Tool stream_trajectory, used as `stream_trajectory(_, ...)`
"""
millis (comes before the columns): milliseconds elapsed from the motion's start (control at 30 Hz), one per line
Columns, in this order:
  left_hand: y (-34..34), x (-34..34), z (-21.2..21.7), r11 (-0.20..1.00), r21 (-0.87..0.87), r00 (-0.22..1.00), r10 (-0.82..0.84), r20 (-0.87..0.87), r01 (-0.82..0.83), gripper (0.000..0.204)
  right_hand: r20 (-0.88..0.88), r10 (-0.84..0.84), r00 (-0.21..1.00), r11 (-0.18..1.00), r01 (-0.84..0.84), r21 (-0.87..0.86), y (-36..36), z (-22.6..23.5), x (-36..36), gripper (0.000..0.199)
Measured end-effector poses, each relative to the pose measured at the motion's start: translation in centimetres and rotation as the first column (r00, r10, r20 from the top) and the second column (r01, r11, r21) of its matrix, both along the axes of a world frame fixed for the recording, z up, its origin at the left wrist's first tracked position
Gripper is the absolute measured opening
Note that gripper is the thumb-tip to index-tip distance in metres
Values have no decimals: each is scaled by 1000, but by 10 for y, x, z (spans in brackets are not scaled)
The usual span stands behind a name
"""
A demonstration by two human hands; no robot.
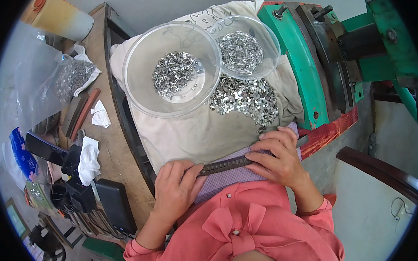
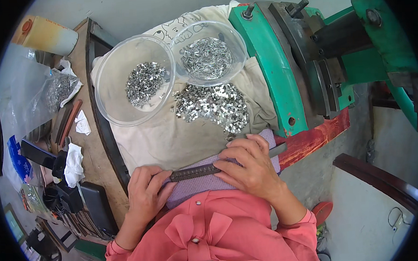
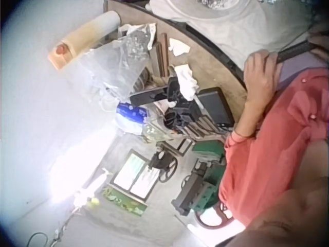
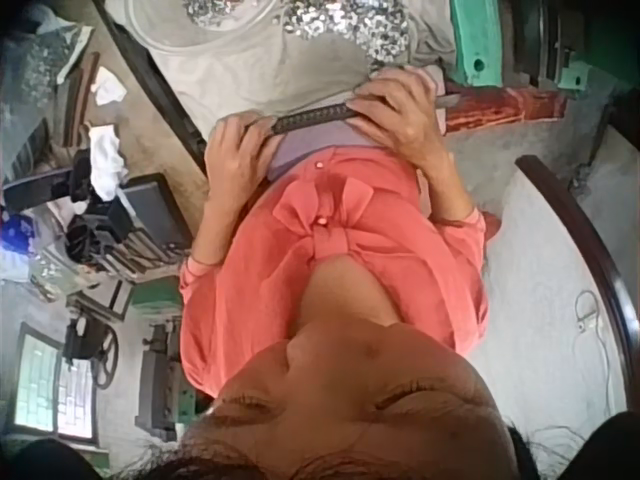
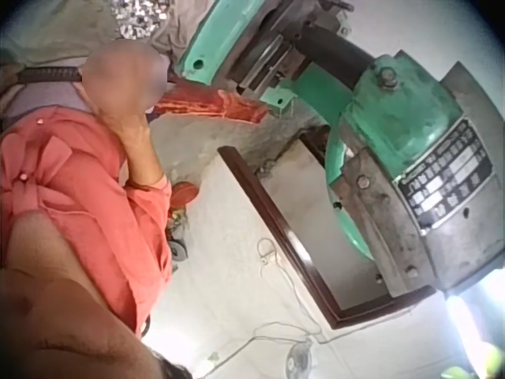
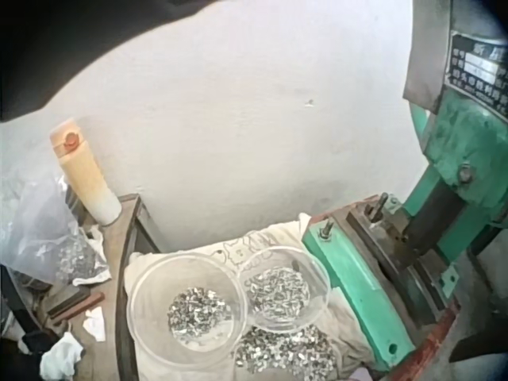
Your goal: The person picks small silver metal pieces from a container and places them into slots on a metal strip. They then insert the strip into a green press machine and operate the lever to press the parts. The person repeats this process of loading the strip and pressing it multiple times.
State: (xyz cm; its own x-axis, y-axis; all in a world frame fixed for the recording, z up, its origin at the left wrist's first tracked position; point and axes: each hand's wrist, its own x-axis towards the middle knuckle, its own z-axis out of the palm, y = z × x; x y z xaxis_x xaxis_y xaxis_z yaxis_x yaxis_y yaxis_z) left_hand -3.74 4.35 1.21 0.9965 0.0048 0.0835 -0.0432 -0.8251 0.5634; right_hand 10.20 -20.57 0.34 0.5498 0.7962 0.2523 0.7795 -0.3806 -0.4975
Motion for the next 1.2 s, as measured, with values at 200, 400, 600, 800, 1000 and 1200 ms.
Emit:
stream_trajectory(200, 0, 5, 1, 1000, 11, 996, -19, 85, 18, 36, 39, -3, 999, 999, 1, 35, -1, 0, 0, 28)
stream_trajectory(400, 2, 17, 6, 994, 105, 974, -41, 222, 17, 34, 113, -70, 991, 994, 59, 94, 0, 3, 6, 30)
stream_trajectory(600, 3, 24, -4, 1000, 19, 991, -2, 131, 0, 37, 129, -78, 989, 995, 70, 69, 4, -4, 14, 30)
stream_trajectory(800, 4, 25, -3, 994, -96, 997, 55, 49, -50, 37, 126, -105, 986, 992, 96, 79, 4, -7, 12, 30)
stream_trajectory(1000, 4, 24, -3, 991, -116, 994, 76, 79, -66, 36, 143, -129, 981, 988, 115, 102, 5, -5, 12, 28)
stream_trajectory(1200, 2, 28, -6, 982, -141, 990, 132, 52, -123, 37, 160, -156, 975, 986, 143, 87, 12, -5, 15, 30)
